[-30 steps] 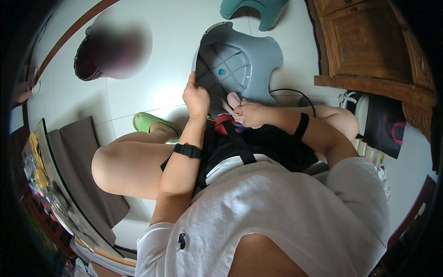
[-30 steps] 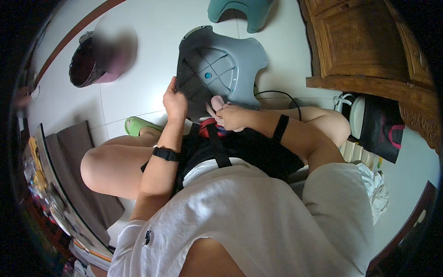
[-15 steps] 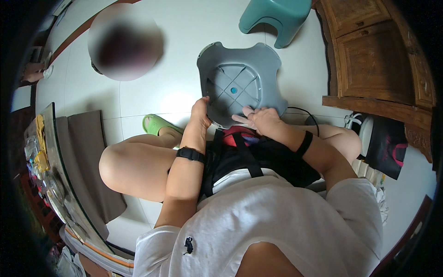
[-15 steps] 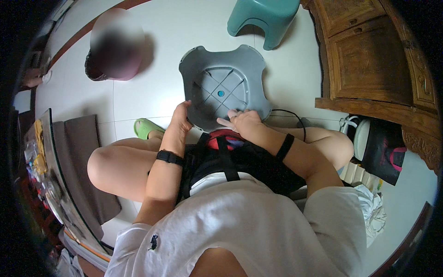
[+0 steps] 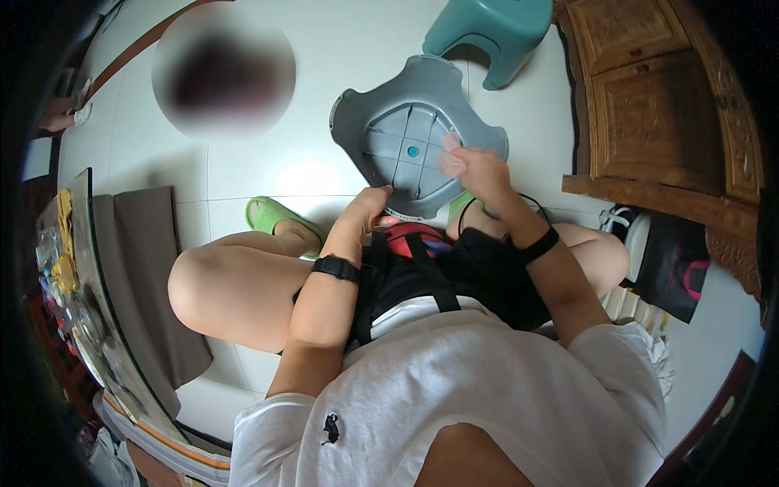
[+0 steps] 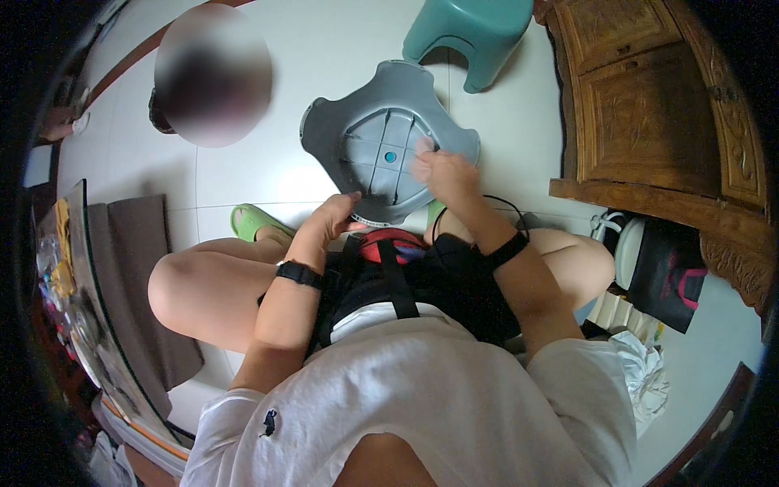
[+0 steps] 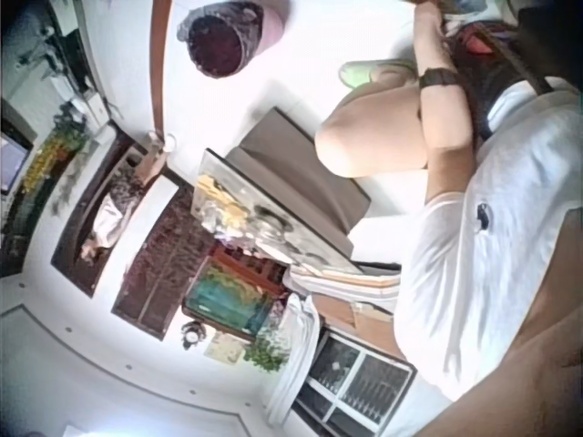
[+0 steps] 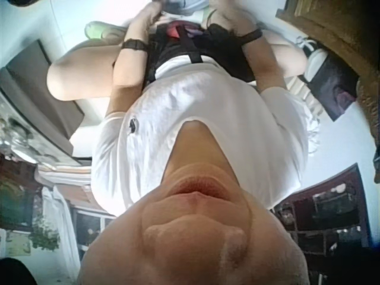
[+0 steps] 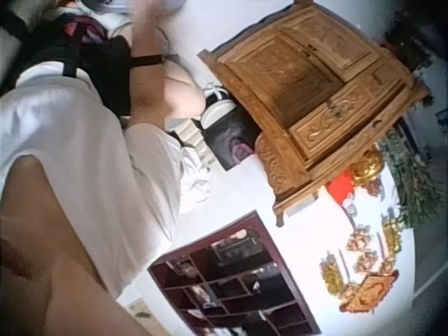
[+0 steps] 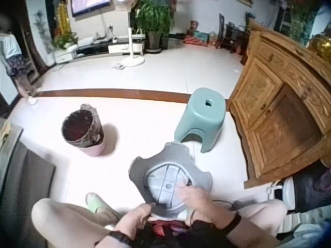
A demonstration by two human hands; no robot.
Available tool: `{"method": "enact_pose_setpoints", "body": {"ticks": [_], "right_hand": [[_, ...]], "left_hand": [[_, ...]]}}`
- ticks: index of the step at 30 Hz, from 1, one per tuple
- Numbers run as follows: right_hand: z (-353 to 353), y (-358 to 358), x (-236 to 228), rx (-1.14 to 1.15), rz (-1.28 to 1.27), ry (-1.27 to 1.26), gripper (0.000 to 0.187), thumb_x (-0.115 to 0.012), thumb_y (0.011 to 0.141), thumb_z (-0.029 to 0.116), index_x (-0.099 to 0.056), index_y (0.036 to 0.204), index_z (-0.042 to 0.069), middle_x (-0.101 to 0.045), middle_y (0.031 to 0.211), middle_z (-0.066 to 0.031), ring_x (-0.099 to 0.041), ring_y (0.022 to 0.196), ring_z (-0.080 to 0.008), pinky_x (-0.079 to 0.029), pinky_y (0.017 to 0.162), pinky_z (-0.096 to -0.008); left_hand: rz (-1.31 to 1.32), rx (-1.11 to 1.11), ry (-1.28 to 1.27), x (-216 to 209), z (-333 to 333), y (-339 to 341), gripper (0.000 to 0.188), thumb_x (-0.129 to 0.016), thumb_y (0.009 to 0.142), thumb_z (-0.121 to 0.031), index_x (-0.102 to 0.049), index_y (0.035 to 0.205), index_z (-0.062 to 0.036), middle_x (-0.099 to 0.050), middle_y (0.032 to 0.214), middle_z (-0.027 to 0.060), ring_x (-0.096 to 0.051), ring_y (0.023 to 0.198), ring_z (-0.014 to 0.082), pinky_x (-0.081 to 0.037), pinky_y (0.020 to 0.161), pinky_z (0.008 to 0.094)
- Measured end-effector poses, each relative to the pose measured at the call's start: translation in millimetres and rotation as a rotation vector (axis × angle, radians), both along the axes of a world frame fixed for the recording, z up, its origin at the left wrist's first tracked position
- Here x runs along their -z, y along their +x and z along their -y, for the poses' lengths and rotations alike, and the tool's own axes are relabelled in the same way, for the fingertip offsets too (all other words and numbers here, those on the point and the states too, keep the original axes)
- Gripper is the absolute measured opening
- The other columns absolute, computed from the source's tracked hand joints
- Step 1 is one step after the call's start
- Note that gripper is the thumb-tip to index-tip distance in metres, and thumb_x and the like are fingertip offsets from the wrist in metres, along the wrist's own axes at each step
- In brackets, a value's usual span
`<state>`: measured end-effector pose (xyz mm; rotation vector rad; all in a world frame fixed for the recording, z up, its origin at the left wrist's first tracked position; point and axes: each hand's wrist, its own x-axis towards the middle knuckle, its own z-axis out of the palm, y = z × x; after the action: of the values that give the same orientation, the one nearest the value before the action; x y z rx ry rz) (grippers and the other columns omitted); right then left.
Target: The person sits on the floor and wipes a blue plastic stool with a pink cloth. They clean the top surface, sides, and underside of the stool, turning it over to reach all areas.
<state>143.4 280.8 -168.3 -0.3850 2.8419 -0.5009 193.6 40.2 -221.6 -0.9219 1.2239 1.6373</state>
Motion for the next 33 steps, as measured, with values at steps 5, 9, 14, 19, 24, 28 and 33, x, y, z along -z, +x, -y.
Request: {"method": "enact_pose_setpoints", "body": {"ticks": [5, 9, 14, 19, 24, 28, 33], "right_hand": [[70, 29, -4, -0.162, 0.816, -0.383, 0.055, -0.066, 0.085, 0.046, -0.059, 0.124, 0.008, -0.066, 0.113, -0.0186, -0.065, 0.102, -0.0284, -0.049, 0.09, -0.0355], [99, 55, -19, -0.258, 0.474, 0.027, 0.045, -0.068, 0.081, 0.038, -0.06, 0.117, 0.013, -0.065, 0.114, -0.0123, -0.06, 0.108, -0.0331, -0.047, 0.093, -0.0444], [95, 96, 28, -0.438, 0.111, 0.181, 0.024, -0.057, 0.084, 0.017, -0.059, 0.107, 0.016, -0.065, 0.104, -0.005, -0.062, 0.095, -0.0239, -0.048, 0.083, -0.0412], [75, 82, 9, -0.548, -0.019, 0.271, 0.015, -0.057, 0.083, 0.022, -0.065, 0.096, 0.021, -0.065, 0.094, 0.0033, -0.061, 0.092, -0.0185, -0.044, 0.079, -0.037], [54, 59, 11, -0.668, -0.257, 0.249, 0.012, -0.058, 0.081, 0.021, -0.066, 0.09, 0.021, -0.065, 0.087, 0.0055, -0.061, 0.09, -0.0172, -0.043, 0.075, -0.0355], [51, 67, 2, -0.665, -0.385, 0.231, 0.016, -0.057, 0.083, 0.021, -0.067, 0.096, 0.021, -0.065, 0.098, 0.0063, -0.06, 0.088, -0.0183, -0.043, 0.074, -0.0335], [37, 73, 9, -0.549, 0.091, 0.373, 0.04, -0.048, 0.091, 0.021, -0.054, 0.129, 0.016, -0.041, 0.144, 0.0004, -0.057, 0.107, -0.0246, -0.044, 0.092, -0.0378]], "left_hand": [[-0.068, 0.027, 0.019, 11, 4, 5, 0.032, -0.04, 0.1, -0.023, -0.055, 0.12, -0.0028, -0.064, 0.108, 0.012, -0.068, 0.078, 0.0209, -0.057, 0.051, 0.0281], [-0.013, -0.014, -0.078, 6, 1, 6, 0.032, -0.04, 0.101, -0.026, -0.061, 0.117, -0.0085, -0.066, 0.107, 0.0088, -0.065, 0.089, 0.0183, -0.053, 0.061, 0.0322], [-0.175, -0.286, -0.583, 34, 25, -14, 0.093, -0.069, 0.082, -0.031, -0.016, 0.148, 0.008, -0.047, 0.136, 0.0302, -0.054, 0.119, 0.0381, -0.045, 0.098, 0.0398], [-0.427, -0.599, -0.896, 5, 48, -30, 0.075, -0.069, 0.082, -0.021, -0.034, 0.143, 0.0054, -0.05, 0.135, 0.0266, -0.049, 0.125, 0.0387, -0.037, 0.105, 0.0387], [-0.204, -0.682, -0.62, 27, 76, -19, 0.05, -0.066, 0.081, -0.014, -0.056, 0.128, 0.0026, -0.067, 0.105, 0.0166, -0.064, 0.094, 0.0287, -0.047, 0.086, 0.0371], [-0.271, -0.68, -0.595, 30, 81, -11, 0.042, -0.057, 0.079, -0.006, -0.063, 0.121, -0.0017, -0.07, 0.097, 0.0153, -0.065, 0.084, 0.0254, -0.049, 0.081, 0.0352], [-0.631, -0.299, -0.847, -34, 37, -12, 0.055, -0.049, 0.075, 0.003, -0.061, 0.128, -0.0062, -0.071, 0.096, 0.0209, -0.069, 0.089, 0.0287, -0.051, 0.082, 0.0343]]}}
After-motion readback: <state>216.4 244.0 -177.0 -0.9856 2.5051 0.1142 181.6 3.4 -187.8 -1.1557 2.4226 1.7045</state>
